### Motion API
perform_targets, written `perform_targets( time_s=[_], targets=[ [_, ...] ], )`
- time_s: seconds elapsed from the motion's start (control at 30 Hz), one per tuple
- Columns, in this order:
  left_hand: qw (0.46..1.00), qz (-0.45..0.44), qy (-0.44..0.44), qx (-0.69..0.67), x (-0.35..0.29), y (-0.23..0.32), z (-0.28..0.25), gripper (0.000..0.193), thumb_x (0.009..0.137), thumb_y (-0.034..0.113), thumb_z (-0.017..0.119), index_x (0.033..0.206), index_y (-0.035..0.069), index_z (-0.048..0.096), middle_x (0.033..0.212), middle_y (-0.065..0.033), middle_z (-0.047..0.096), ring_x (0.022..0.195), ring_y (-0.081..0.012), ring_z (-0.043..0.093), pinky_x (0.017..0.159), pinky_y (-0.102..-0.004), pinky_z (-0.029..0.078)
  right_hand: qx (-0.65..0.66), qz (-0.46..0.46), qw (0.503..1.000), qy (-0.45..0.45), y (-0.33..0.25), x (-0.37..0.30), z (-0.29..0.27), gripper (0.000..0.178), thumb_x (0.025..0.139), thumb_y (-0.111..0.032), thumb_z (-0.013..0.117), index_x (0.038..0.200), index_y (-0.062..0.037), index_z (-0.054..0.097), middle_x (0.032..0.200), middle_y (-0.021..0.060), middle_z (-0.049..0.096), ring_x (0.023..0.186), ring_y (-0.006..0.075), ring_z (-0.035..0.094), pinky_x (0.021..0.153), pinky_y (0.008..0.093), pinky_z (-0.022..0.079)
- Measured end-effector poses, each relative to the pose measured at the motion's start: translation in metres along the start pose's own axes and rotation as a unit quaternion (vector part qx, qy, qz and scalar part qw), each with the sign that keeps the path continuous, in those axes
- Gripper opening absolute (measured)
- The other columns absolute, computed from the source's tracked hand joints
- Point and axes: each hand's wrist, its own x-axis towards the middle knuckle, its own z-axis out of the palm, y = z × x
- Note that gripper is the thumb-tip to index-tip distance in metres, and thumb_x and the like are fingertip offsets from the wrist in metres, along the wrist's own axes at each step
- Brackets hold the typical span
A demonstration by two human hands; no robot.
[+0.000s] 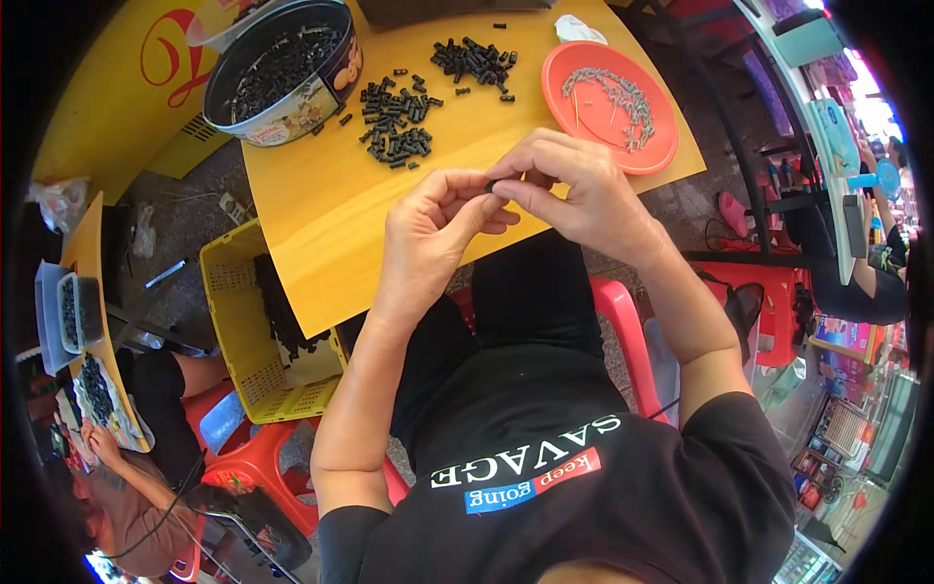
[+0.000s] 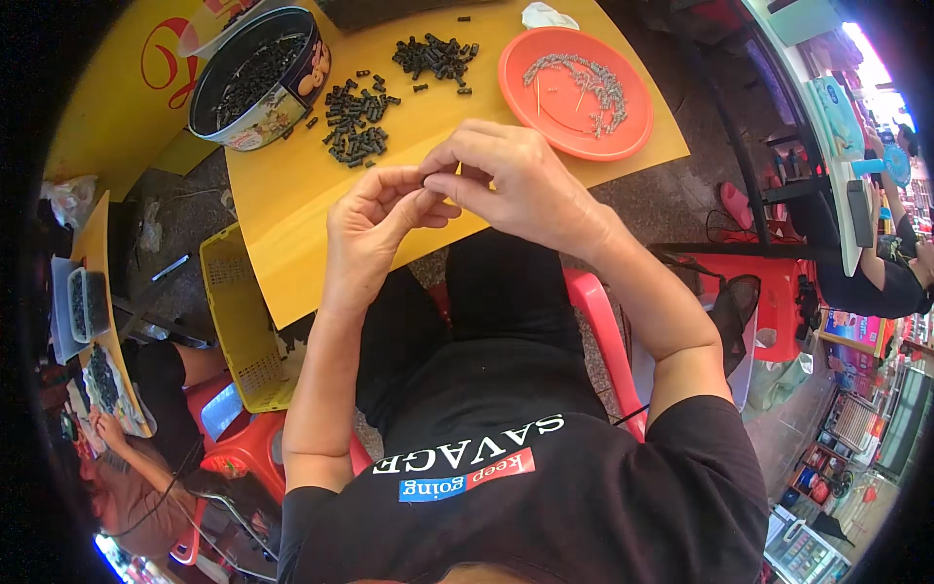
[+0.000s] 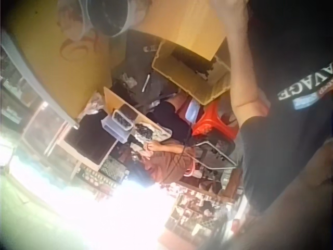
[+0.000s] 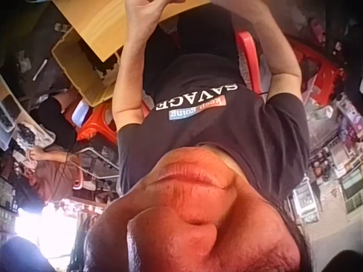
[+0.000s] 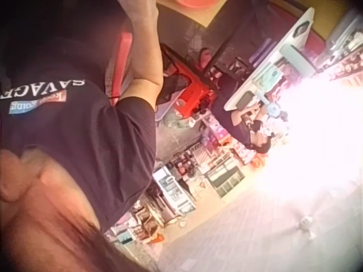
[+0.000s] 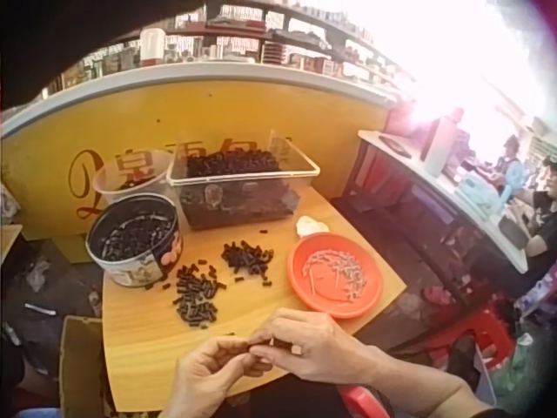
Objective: The person assembles small components by taking metal pieces from a plate and inserting them into plastic casings by hand.
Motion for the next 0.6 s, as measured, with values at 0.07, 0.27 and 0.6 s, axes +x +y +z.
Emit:
perform_targets(
  time_s=[0.07, 0.27, 0.6],
  targets=[
    [1.000, 0.002, 0.004, -0.003, 0.000, -0.003, -0.003, 0.020, 0.098, 0.005, 0.062, 0.114, -0.007, 0.060, 0.100, -0.0124, 0.071, 0.089, -0.0176, 0.072, 0.080, -0.0288, 0.059, 0.021, 0.002, 1.000, 0.002, 0.002, 0.001, 0.006, 0.010, 0.086, -0.004, 0.071, 0.095, -0.0003, 0.069, 0.084, 0.0099, 0.067, 0.073, 0.0212, 0.067, 0.062, 0.0303, 0.052],
    [1.000, -0.003, 0.000, -0.022, 0.000, -0.018, -0.018, 0.019, 0.097, 0.004, 0.062, 0.113, -0.006, 0.060, 0.099, -0.0126, 0.070, 0.087, -0.0191, 0.072, 0.078, -0.0294, 0.060, 0.004, 0.006, 0.999, -0.033, 0.010, 0.010, 0.003, 0.009, 0.087, -0.007, 0.070, 0.093, 0.0009, 0.069, 0.083, 0.0118, 0.067, 0.073, 0.0234, 0.066, 0.064, 0.0336, 0.052],
    [1.000, -0.004, 0.000, -0.031, 0.000, -0.019, -0.019, 0.015, 0.097, 0.004, 0.061, 0.111, -0.003, 0.060, 0.100, -0.0147, 0.070, 0.089, -0.0231, 0.072, 0.080, -0.0315, 0.059, -0.428, -0.058, 0.902, 0.021, 0.060, 0.051, -0.029, 0.012, 0.086, -0.020, 0.069, 0.089, -0.0079, 0.072, 0.088, 0.0038, 0.066, 0.092, 0.0237, 0.062, 0.080, 0.0378, 0.050]
  ],
)
